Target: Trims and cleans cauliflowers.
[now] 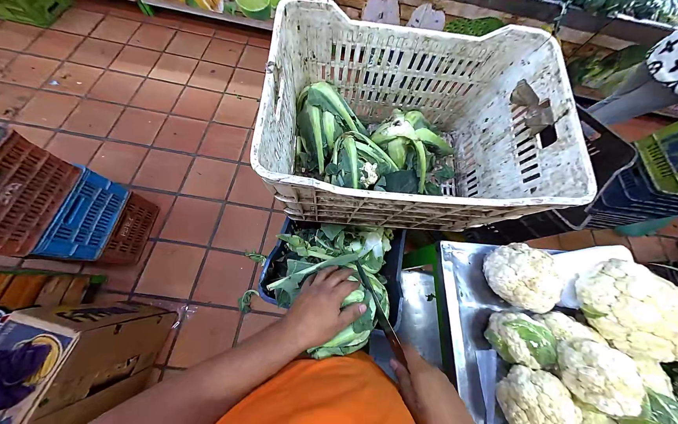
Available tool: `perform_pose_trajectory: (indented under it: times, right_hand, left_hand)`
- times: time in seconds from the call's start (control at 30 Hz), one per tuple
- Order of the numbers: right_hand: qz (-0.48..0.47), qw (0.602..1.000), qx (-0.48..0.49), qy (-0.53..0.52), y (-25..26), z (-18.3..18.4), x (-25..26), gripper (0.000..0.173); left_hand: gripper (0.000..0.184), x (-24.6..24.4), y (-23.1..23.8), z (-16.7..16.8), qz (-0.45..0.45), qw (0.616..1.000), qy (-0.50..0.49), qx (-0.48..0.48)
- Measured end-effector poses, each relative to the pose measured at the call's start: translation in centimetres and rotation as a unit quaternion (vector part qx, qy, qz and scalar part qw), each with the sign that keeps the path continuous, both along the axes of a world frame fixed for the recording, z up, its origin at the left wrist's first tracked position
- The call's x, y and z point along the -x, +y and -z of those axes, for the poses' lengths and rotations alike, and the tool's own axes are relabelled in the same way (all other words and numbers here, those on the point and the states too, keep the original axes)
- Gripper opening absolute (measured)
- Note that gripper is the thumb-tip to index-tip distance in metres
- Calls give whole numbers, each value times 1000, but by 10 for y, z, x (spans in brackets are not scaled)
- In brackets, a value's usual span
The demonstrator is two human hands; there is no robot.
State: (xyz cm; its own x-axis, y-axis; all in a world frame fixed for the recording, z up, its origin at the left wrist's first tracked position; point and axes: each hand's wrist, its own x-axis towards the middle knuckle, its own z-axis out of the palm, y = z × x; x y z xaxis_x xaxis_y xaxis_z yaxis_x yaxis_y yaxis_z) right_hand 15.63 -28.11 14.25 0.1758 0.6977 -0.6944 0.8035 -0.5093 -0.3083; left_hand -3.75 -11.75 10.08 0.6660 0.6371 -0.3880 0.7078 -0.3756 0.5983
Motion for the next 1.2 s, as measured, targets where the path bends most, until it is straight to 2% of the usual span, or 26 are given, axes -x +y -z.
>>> perform_pose_trajectory:
  times: [0.1,0.2,0.33,0.47,0.6,0.8,0.93,1.03,1.2]
  right_hand:
    - [18,996,-88,-12,-20,-29,-3,42]
    - [19,986,-163,-14,-29,-42,-6,44]
    - [4,993,-115,13,-13,-32,12,44]
    - [-3,996,-86,11,-2,-21,17,44]
    - [-16,998,-54,-2,-7,-24,19,39]
    - [-33,998,-42,14,-23,-26,4,36]
    - [-39,999,8,22,-1,-12,8,39]
    - [-43,998,54,-13,19,-2,15,37]
    - [-43,993,92,-55,17,-20,22,37]
  left_hand:
    - [59,6,-1,4,-23,1000,-18,1]
    - [64,11,-1,7,-44,999,-26,5]
    - [86,6,-12,-4,-56,998,9,-6]
    - [94,5,-20,-6,-78,997,16,-18]
    - [93,5,-25,-4,-75,997,7,-28]
    - [85,3,-23,-9,-62,998,28,13]
    - [83,6,-23,-3,-82,996,23,12]
    - [82,7,-24,2,-116,993,8,0]
    - [82,6,-19,2,-123,992,12,18]
